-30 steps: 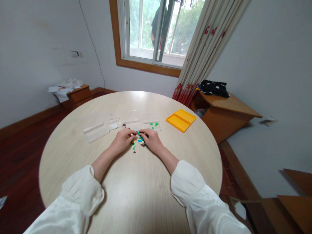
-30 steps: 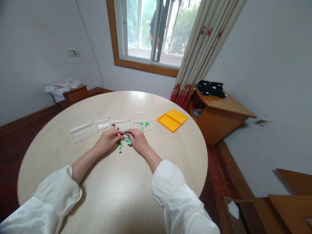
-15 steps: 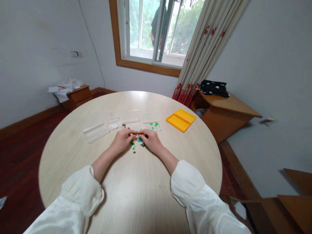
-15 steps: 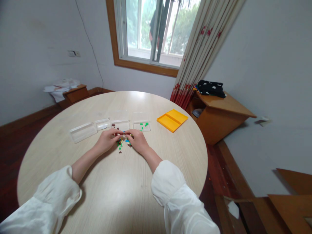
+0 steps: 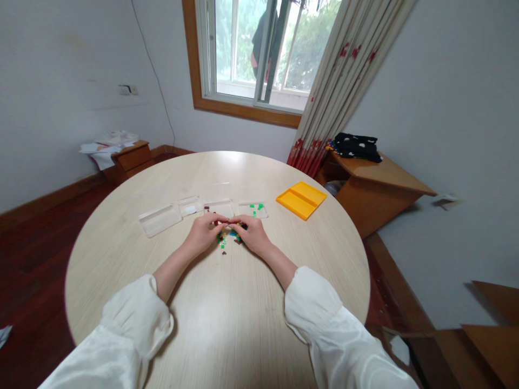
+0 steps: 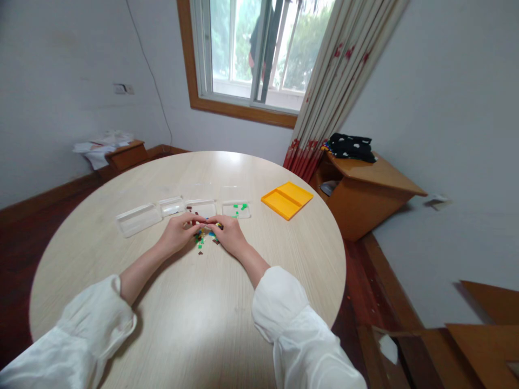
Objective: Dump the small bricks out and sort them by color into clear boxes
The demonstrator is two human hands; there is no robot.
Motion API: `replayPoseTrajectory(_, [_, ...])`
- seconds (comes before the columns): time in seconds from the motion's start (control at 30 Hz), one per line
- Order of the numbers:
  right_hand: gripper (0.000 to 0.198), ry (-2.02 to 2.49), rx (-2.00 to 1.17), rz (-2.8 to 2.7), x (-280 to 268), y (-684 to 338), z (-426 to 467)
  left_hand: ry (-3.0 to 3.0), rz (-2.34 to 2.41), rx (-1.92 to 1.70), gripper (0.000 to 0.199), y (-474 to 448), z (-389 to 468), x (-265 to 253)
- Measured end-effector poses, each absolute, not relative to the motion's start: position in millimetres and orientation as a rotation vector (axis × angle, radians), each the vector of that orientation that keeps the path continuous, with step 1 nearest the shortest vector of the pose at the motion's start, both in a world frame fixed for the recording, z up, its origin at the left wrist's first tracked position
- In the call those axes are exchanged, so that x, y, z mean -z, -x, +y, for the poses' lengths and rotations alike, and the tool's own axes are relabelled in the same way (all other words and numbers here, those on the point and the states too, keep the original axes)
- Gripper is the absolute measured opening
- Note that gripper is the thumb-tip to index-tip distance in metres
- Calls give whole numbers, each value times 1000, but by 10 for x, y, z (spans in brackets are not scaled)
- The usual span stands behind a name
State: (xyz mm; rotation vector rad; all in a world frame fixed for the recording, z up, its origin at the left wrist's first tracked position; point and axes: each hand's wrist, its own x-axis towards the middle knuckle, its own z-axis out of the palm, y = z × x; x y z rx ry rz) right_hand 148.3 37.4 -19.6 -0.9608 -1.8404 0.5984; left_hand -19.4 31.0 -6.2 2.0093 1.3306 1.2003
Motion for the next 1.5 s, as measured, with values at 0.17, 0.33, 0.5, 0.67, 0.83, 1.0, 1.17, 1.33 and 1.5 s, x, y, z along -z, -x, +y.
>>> replayPoseTrajectory(0.17, [14,950,-644,-1795,190,-1475,369,-1969,1304,-1239,15,192,311,67])
replayPoseTrajectory(0.33, [13,972,-727,-1712,196,-1451,365,-1972,1292,-1244,15,198,313,62])
replayPoseTrajectory(0.5, [15,1007,-946,-1575,201,-1417,374,-1979,1293,-1238,15,195,298,43])
replayPoseTrajectory(0.67, [20,994,-1150,-1448,155,-1400,346,-1957,1298,-1242,14,189,296,42])
replayPoseTrajectory(0.83, [26,995,-1233,-1393,93,-1389,310,-1944,1278,-1254,16,187,310,46])
replayPoseTrajectory(1.0, [31,1006,-1232,-1388,47,-1384,282,-1939,1241,-1250,16,192,315,53])
replayPoseTrajectory(1.17, [31,1028,-1204,-1392,34,-1383,270,-1961,1217,-1240,17,194,311,52])
replayPoseTrajectory(1.33, [26,1041,-1112,-1424,59,-1389,288,-1964,1211,-1233,17,186,300,37])
replayPoseTrajectory(1.5, [23,1040,-1000,-1502,98,-1398,307,-1984,1209,-1229,16,183,295,27])
